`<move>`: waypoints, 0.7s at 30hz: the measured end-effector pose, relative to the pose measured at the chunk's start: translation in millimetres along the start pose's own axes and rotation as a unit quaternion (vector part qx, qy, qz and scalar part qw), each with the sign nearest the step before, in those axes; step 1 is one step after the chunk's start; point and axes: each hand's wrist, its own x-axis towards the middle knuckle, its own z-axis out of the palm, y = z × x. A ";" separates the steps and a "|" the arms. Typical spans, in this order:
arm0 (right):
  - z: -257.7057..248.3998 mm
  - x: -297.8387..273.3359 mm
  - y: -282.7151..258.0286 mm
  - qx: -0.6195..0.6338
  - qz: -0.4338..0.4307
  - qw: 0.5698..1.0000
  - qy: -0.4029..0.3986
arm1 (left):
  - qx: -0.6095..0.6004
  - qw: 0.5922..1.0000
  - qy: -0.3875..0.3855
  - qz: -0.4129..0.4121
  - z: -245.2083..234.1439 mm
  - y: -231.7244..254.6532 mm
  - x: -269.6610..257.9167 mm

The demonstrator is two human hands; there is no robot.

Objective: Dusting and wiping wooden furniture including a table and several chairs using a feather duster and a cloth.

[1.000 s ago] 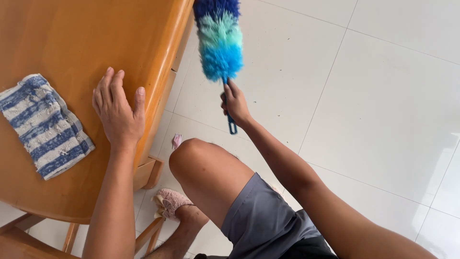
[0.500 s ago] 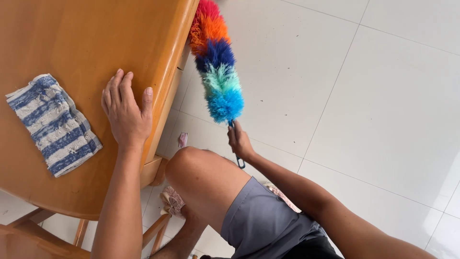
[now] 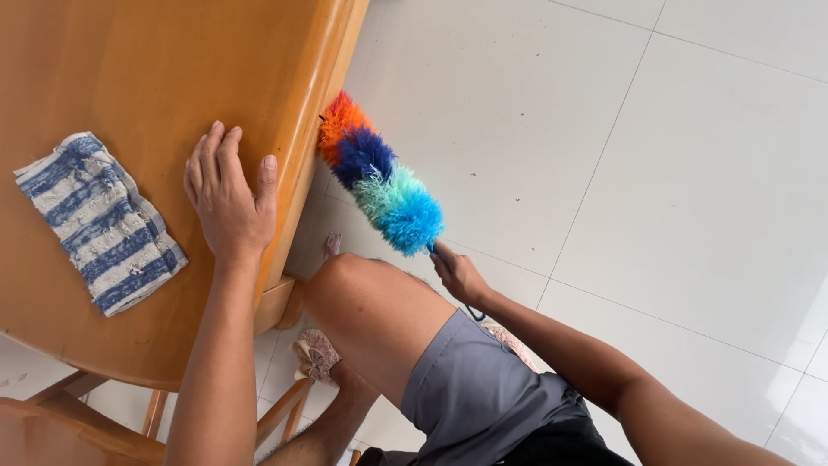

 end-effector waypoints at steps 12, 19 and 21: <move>-64.4 58.9 -92.3 -0.082 -0.057 0.994 0.046 | -0.006 1.000 -0.008 0.001 -2.9 1.3 0.2; -55.6 -3.5 -24.8 0.025 -0.060 0.998 0.020 | -0.009 1.000 -0.021 -0.022 -6.5 4.4 0.9; -77.7 19.8 -37.8 0.004 -0.046 0.994 0.102 | -0.013 1.000 -0.017 -0.014 -2.8 2.0 0.5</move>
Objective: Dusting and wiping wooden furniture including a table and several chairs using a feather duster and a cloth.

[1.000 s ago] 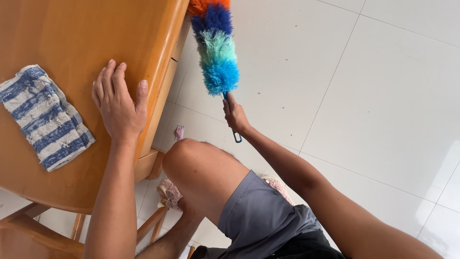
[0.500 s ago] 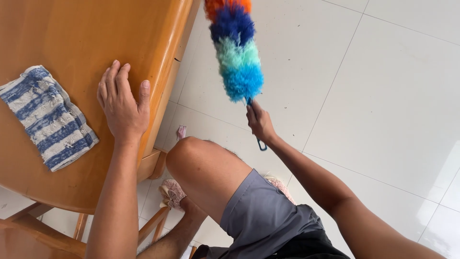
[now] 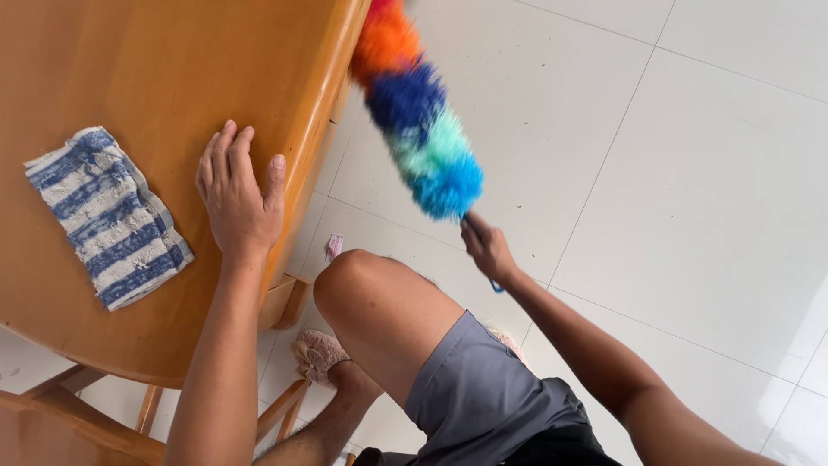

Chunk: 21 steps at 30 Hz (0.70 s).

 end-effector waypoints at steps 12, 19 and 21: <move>27.5 -13.0 29.1 -0.019 -0.019 0.993 -0.114 | 0.006 1.000 0.020 0.000 2.9 -1.7 1.5; -19.7 -11.1 -86.3 0.108 0.132 0.982 -0.080 | 0.002 0.997 0.078 0.025 -3.6 8.5 2.1; -25.6 -3.6 -115.5 0.124 0.177 0.963 -0.159 | 0.005 0.995 0.087 0.048 -6.7 7.9 0.7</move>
